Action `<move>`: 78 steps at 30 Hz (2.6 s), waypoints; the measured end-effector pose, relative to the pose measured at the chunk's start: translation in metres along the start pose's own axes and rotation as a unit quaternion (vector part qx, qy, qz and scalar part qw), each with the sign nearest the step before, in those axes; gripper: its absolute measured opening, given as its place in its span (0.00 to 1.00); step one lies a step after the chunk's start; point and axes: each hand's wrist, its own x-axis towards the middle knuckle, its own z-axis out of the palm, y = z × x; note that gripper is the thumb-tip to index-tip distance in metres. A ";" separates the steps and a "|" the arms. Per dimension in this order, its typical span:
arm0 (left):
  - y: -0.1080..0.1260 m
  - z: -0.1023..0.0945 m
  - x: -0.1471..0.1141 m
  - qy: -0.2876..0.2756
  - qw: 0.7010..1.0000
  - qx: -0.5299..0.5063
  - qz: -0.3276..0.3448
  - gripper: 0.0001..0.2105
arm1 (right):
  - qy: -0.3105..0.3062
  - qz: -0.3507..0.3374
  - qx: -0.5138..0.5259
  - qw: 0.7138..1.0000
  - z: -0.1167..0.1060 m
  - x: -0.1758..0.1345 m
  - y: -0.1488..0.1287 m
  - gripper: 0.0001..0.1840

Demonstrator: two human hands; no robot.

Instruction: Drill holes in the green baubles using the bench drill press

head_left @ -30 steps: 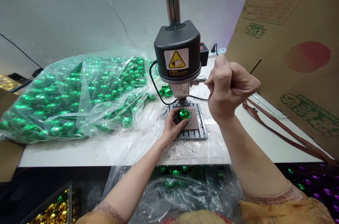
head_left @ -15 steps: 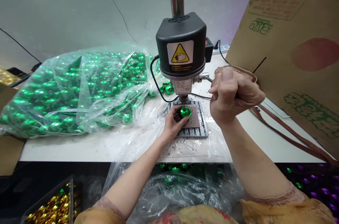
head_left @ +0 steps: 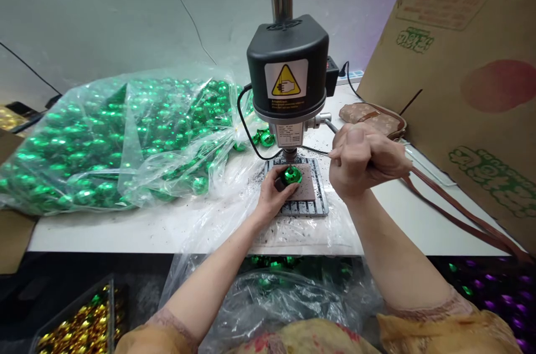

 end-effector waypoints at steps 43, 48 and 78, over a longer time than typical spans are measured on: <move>0.004 -0.105 -0.032 -0.045 0.929 0.360 0.068 0.12 | -0.005 0.180 -0.037 0.983 0.020 0.044 -0.018 0.21; -0.034 -0.112 0.089 0.014 0.926 0.376 -0.028 0.17 | -0.012 0.190 -0.034 0.981 0.019 0.044 -0.017 0.21; -0.006 -0.043 0.011 -0.055 0.994 -0.077 -0.055 0.25 | -0.041 0.193 -0.042 0.979 0.014 0.040 -0.017 0.24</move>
